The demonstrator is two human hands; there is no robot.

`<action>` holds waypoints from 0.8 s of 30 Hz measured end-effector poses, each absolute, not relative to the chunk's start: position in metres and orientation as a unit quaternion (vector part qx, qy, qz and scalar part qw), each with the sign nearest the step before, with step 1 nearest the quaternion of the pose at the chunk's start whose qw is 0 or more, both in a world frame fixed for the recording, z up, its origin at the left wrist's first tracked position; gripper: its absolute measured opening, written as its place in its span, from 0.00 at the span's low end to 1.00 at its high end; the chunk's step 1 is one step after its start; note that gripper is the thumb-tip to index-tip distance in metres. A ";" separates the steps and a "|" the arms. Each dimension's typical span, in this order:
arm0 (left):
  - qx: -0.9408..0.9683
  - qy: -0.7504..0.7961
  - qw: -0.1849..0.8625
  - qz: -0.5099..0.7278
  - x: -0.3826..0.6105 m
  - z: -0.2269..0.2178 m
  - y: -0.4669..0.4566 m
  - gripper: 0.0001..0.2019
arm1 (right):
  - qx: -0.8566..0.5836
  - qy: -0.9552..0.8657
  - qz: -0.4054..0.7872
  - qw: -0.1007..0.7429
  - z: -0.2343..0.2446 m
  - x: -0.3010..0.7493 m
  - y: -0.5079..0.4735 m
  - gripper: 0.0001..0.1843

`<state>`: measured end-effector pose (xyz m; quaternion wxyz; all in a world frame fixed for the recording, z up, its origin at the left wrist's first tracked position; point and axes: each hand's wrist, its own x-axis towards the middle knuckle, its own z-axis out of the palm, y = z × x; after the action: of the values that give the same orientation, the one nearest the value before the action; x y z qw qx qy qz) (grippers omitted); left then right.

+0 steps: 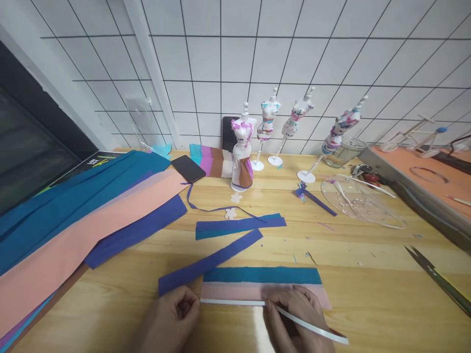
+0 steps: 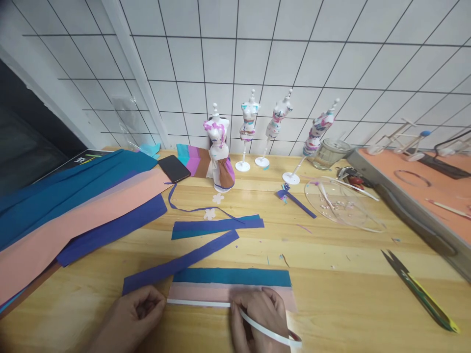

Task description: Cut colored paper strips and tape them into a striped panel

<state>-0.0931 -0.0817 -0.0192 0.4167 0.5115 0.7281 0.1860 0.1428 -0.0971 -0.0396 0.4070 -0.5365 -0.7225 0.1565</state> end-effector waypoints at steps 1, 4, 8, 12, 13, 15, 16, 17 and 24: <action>0.510 0.733 0.409 0.189 -0.093 -0.020 -0.082 0.09 | -0.537 -0.722 0.158 0.406 -0.039 0.143 -0.097 0.04; 0.505 0.738 0.393 0.214 -0.092 -0.024 -0.083 0.09 | -0.538 -0.721 0.155 0.408 -0.039 0.142 -0.097 0.04; 0.509 0.733 0.406 0.199 -0.093 -0.028 -0.082 0.09 | -0.539 -0.724 0.140 0.407 -0.038 0.142 -0.096 0.03; 0.516 0.734 0.396 0.193 -0.094 -0.029 -0.082 0.09 | -0.524 -0.749 0.114 0.388 -0.039 0.145 -0.095 0.04; 0.516 0.736 0.396 0.188 -0.095 -0.029 -0.081 0.09 | -0.517 -0.757 0.109 0.384 -0.039 0.146 -0.095 0.05; 0.519 0.734 0.405 0.167 -0.096 -0.029 -0.081 0.09 | -0.515 -0.758 0.113 0.384 -0.039 0.146 -0.095 0.06; 0.519 0.734 0.408 0.158 -0.097 -0.029 -0.081 0.09 | -0.522 -0.751 0.120 0.386 -0.038 0.145 -0.095 0.05; 0.520 0.733 0.410 0.154 -0.098 -0.029 -0.081 0.08 | -0.531 -0.741 0.130 0.390 -0.038 0.144 -0.096 0.05; 0.511 0.728 0.426 0.164 -0.099 -0.032 -0.079 0.08 | -0.530 -0.737 0.137 0.397 -0.036 0.142 -0.096 0.05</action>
<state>-0.0994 -0.0792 -0.0323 0.4265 0.5109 0.7281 0.1645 0.1416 -0.0960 -0.0359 0.3970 -0.5299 -0.7369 0.1366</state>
